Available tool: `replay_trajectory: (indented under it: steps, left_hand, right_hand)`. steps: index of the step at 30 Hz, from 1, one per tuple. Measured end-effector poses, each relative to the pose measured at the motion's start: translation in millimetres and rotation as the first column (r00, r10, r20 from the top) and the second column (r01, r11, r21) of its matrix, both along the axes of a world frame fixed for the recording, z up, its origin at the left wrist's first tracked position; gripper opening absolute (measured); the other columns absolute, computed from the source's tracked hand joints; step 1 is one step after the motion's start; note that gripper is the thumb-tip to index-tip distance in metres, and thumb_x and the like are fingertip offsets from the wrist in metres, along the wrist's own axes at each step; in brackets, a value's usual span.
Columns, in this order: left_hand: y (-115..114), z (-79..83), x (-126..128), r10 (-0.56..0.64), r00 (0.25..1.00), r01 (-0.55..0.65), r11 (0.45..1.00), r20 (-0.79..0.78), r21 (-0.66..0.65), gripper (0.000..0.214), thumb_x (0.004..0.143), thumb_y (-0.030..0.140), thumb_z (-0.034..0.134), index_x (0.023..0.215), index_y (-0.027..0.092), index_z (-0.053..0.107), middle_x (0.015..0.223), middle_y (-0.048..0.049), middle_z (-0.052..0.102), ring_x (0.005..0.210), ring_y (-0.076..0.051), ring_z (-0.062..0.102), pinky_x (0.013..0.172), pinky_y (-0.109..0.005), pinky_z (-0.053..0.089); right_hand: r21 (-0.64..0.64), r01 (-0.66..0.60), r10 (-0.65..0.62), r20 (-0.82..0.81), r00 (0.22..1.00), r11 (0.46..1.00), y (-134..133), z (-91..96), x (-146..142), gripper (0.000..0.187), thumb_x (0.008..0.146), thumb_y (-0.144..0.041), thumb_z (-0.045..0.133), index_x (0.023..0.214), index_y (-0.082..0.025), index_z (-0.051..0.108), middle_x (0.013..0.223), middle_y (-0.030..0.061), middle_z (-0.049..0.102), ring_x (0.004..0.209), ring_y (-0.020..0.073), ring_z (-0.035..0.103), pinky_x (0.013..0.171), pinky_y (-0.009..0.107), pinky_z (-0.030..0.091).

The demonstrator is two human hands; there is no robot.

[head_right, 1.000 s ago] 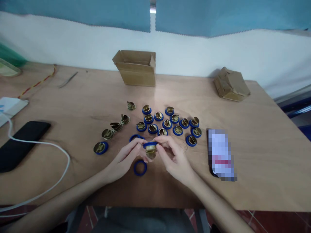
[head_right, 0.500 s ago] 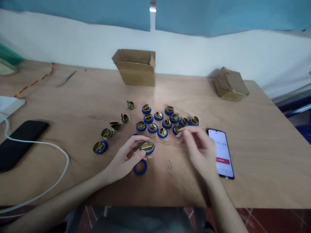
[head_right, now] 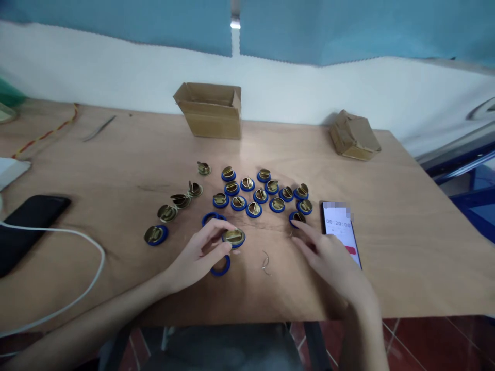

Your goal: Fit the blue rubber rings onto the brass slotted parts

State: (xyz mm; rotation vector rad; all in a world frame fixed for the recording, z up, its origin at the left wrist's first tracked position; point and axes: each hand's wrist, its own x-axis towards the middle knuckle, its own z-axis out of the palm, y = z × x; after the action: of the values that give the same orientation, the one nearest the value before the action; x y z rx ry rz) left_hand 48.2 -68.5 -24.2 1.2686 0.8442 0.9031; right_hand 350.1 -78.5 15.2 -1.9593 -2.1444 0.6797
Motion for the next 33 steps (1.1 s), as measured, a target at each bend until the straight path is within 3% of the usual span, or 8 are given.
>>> replay_trajectory:
  steps: [6,11,19,23,24,26,28,33]
  left_hand:
    - [1.8,2.1,0.2,0.009,1.0,-0.008,1.0,-0.01,0.024,0.017,0.096,0.029,0.06,0.112,0.022,0.059,0.105,-0.0038,0.061,0.094,-0.017,0.062,0.083,-0.032,0.06]
    - [0.6,0.1,-0.1,-0.008,0.999,0.008,1.0,-0.047,0.014,0.018,0.097,0.03,0.059,0.113,0.022,0.058,0.103,-0.0031,0.061,0.091,-0.016,0.061,0.082,-0.032,0.059]
    - [-1.7,0.0,1.1,-0.044,0.996,0.043,0.999,-0.082,-0.011,0.019,0.096,0.032,0.059,0.113,0.023,0.057,0.1,-0.0022,0.061,0.087,-0.015,0.061,0.082,-0.032,0.058]
    - [-2.5,1.7,0.6,-0.053,0.995,0.051,0.999,-0.087,-0.017,0.02,0.095,0.032,0.06,0.113,0.022,0.058,0.102,-0.0033,0.063,0.088,-0.016,0.062,0.083,-0.033,0.057]
    - [-2.6,2.7,0.5,-0.052,0.994,0.051,0.999,-0.095,-0.011,0.02,0.095,0.032,0.061,0.112,0.022,0.058,0.102,-0.0035,0.063,0.088,-0.016,0.062,0.082,-0.032,0.057]
    - [-2.8,5.1,0.5,-0.05,0.992,0.05,0.999,-0.114,0.003,0.019,0.095,0.032,0.06,0.11,0.021,0.059,0.1,-0.0031,0.063,0.084,-0.015,0.062,0.079,-0.031,0.056]
    - [-2.9,7.8,0.7,-0.049,0.99,0.052,0.999,-0.132,0.016,0.018,0.095,0.032,0.059,0.109,0.021,0.059,0.097,-0.0022,0.063,0.081,-0.014,0.062,0.077,-0.029,0.055]
    - [-3.4,13.0,0.8,-0.062,0.986,0.07,0.996,-0.155,0.047,0.016,0.095,0.031,0.058,0.107,0.02,0.059,0.093,-0.0018,0.064,0.08,-0.014,0.066,0.073,-0.027,0.053]
  right_hand:
    - [0.014,-0.045,0.04,0.238,0.97,0.999,-11.4,-10.4,-11.7,0.055,0.104,-0.044,0.042,0.156,-0.026,0.042,0.078,0.0071,0.08,0.063,0.0305,0.076,0.055,0.034,0.049]
    - [-0.019,-0.082,0.084,0.308,0.948,0.996,-15.4,-13.2,-16.8,0.053,0.106,-0.038,0.037,0.157,-0.025,0.039,0.094,0.0111,0.081,0.071,0.0329,0.078,0.06,0.038,0.055]
    - [-0.037,-0.031,0.038,0.196,0.98,0.999,-42.3,-14.8,-20.1,0.053,0.106,-0.041,0.035,0.157,-0.026,0.04,0.111,0.0117,0.079,0.073,0.031,0.079,0.065,0.041,0.061]
    - [-0.008,-0.051,0.051,0.009,0.999,0.999,-46.1,-6.8,-22.9,0.048,0.104,-0.042,0.041,0.148,-0.027,0.053,0.129,0.0094,0.073,0.1,0.0287,0.077,0.082,0.039,0.062]
    - [0.012,-0.033,0.033,-0.017,0.999,0.999,-44.3,-5.2,-21.6,0.045,0.103,-0.042,0.043,0.143,-0.027,0.057,0.125,0.0089,0.074,0.099,0.0274,0.077,0.082,0.038,0.061]
    - [0.054,0.036,-0.034,-0.026,0.999,0.998,-38.6,-3.3,-16.8,0.042,0.1,-0.043,0.047,0.135,-0.024,0.062,0.096,0.0068,0.079,0.074,0.0234,0.075,0.067,0.034,0.059]
    - [0.061,0.049,-0.047,-0.035,0.998,0.997,-32.4,-3.0,-11.3,0.04,0.098,-0.046,0.051,0.129,-0.023,0.064,0.073,0.0018,0.071,0.059,0.0201,0.066,0.057,0.031,0.053]
    - [-0.013,0.044,-0.045,-0.126,0.991,0.999,-24.4,-8.5,-10.3,0.026,0.097,-0.045,0.054,0.107,-0.024,0.066,0.077,0.0015,0.066,0.066,0.0197,0.063,0.06,0.031,0.049]
